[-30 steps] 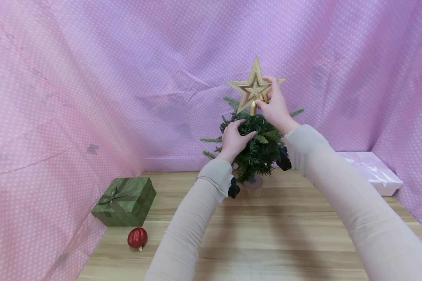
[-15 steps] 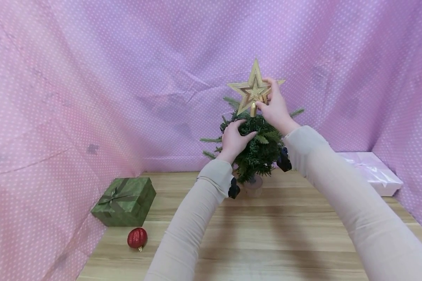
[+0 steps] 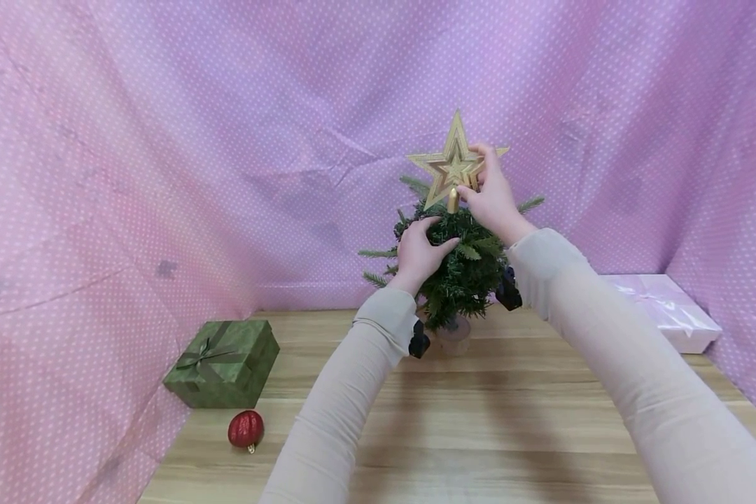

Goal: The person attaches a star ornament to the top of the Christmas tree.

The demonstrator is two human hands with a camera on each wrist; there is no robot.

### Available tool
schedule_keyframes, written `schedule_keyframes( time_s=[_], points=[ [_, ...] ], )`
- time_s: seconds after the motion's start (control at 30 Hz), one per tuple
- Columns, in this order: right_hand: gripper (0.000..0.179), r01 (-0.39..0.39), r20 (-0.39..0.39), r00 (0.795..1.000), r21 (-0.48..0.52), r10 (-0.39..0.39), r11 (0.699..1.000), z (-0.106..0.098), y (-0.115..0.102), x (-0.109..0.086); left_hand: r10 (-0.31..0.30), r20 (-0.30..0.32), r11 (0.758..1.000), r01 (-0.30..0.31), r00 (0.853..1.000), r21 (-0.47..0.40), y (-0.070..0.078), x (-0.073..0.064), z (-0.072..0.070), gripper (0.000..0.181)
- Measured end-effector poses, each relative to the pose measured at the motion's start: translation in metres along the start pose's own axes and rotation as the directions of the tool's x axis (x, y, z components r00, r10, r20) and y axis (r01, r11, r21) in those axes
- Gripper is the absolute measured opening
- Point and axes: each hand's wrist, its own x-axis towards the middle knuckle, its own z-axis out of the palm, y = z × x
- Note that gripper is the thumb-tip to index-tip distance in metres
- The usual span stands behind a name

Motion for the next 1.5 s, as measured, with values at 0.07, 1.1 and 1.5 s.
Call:
schedule_keyframes(
  time_s=[0.07, 1.1, 1.5],
  points=[
    [0.064, 0.002, 0.004, 1.000, 0.004, -0.002, 1.000, 0.0002, 0.0012, -0.0002, -0.003, -0.001, 1.000, 0.003, 1.000, 0.000, -0.0002, -0.0002, 0.0005, 0.055],
    [0.062, 0.041, 0.025, 0.999, -0.133, -0.038, 0.990, 0.0005, 0.0053, -0.0026, -0.007, -0.008, 1.000, 0.007, 1.000, -0.003, 0.0018, 0.0004, 0.0001, 0.055],
    [0.062, 0.038, 0.021, 0.999, -0.170, -0.035, 0.985, 0.0011, 0.0069, -0.0023, -0.005, 0.007, 1.000, 0.005, 1.000, 0.010, 0.0029, 0.0007, -0.0004, 0.054]
  ],
)
